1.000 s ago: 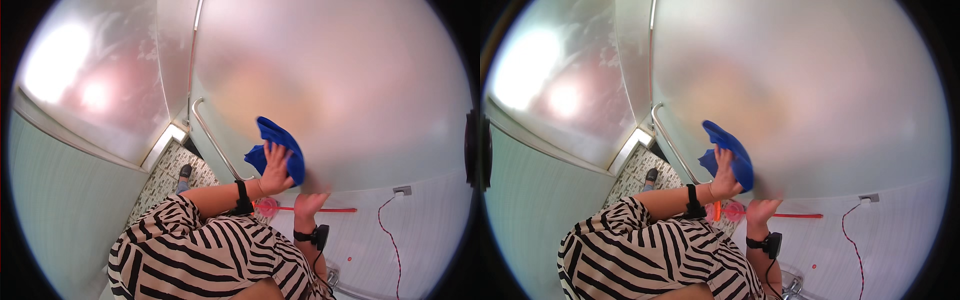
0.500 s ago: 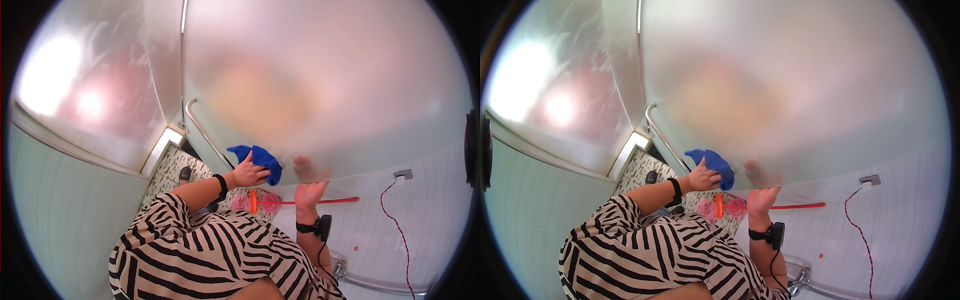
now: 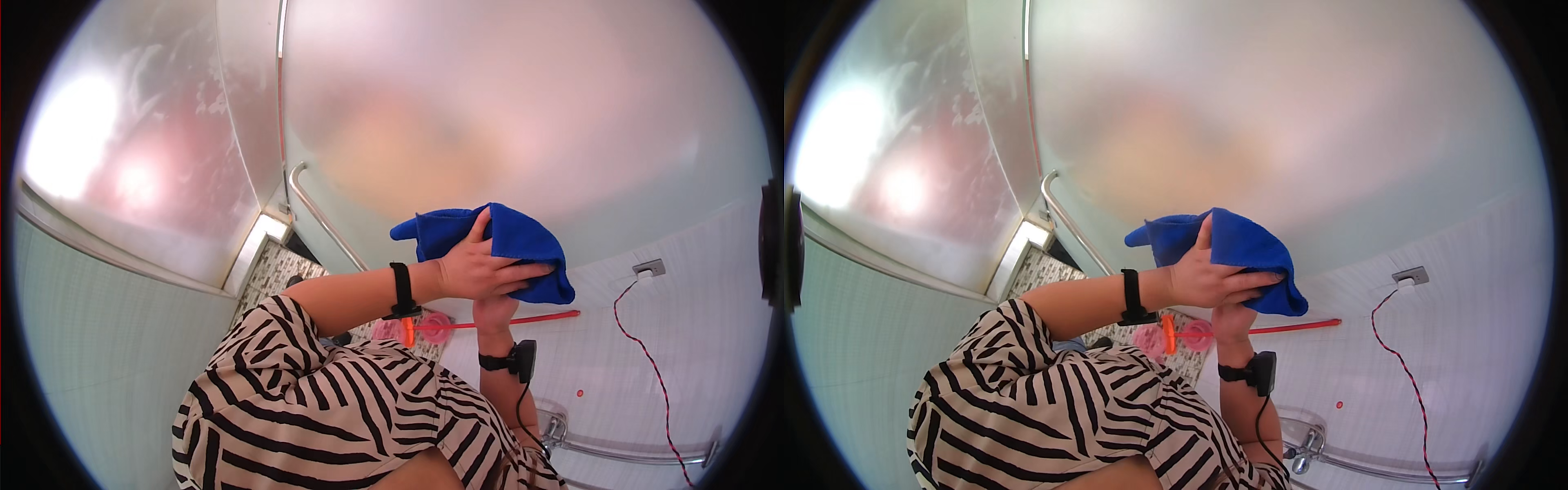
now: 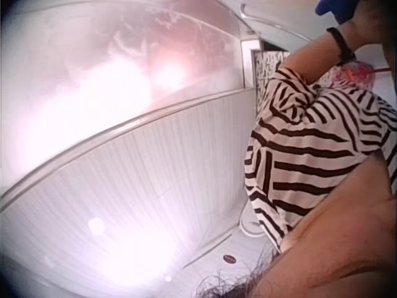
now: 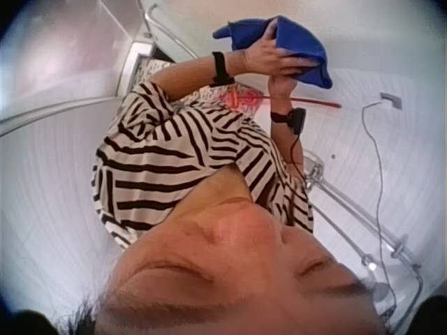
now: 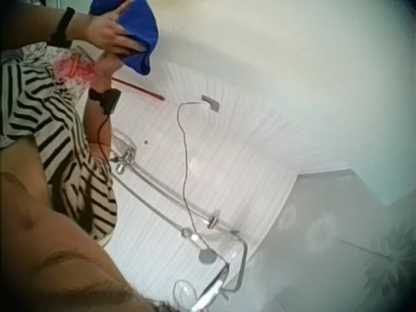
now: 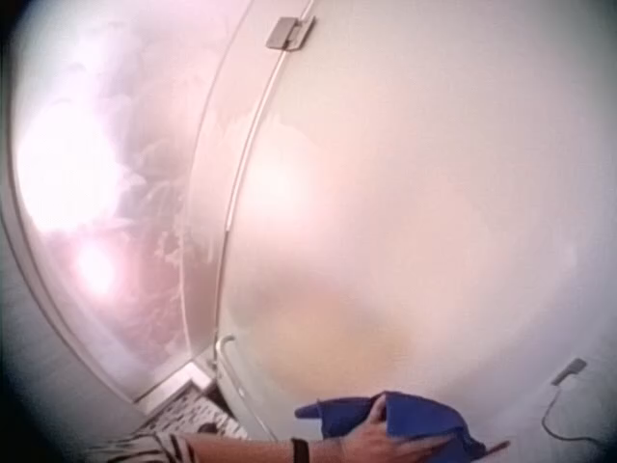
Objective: Wiping the frosted glass door and handle of a shower enclosure with a blue cloth.
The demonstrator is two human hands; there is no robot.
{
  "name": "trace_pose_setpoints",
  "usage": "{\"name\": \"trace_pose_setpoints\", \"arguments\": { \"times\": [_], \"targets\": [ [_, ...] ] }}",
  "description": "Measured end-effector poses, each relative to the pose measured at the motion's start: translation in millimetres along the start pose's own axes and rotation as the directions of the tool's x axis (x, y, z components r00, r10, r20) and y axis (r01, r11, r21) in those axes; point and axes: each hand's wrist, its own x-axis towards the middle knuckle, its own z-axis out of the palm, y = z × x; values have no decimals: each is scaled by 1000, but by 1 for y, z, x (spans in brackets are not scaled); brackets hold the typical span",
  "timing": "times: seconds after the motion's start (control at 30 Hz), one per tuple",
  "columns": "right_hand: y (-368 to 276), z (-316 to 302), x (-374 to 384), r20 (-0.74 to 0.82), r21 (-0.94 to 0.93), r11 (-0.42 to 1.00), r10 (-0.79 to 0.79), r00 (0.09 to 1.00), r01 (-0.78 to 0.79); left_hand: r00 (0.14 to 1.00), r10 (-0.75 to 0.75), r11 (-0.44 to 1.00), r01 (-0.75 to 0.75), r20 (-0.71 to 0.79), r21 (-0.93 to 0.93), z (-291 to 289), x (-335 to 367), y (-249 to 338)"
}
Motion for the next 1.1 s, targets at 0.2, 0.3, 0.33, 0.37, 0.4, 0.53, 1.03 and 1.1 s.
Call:
{"name": "trace_pose_setpoints", "arguments": {
  "times": [0.2, 0.3, 0.33, 0.37, 0.4, 0.53, 1.03, 1.1],
  "targets": [
    [-9, -26, 1, 102, -1, 985, 170, 980, -171, 964, 151, 985, -164, 218, 45, 16, -55, -10],
    [-24, 9, 10, 75, 16, 944, 328, 942, -330, 914, 136, 987, -157, 383, 22, 32, -109, -18],
    [-25, 11, 10, 72, 16, 945, 324, 943, -326, 918, 115, 992, -123, 379, -2, 29, -117, -19],
    [-26, 15, 10, 77, -53, 948, 316, 946, -313, 922, 91, 996, -88, 375, -25, 29, -123, -18],
    [-27, 18, 9, 83, -121, 946, 310, 947, -300, 922, 93, 996, -90, 375, -26, 32, -126, -18],
    [-23, -9, 13, 125, -56, 938, 345, 930, -341, 923, 70, 998, -62, 378, -32, 16, -83, -8],
    [-16, -22, 3, 135, 40, 938, 336, 932, -344, 996, -21, 999, 24, 90, -25, 52, -106, -2],
    [-16, -10, 8, 53, -50, 926, 377, 925, -374, 991, -103, 994, 106, 88, -22, 60, -148, -8]
  ]
}}
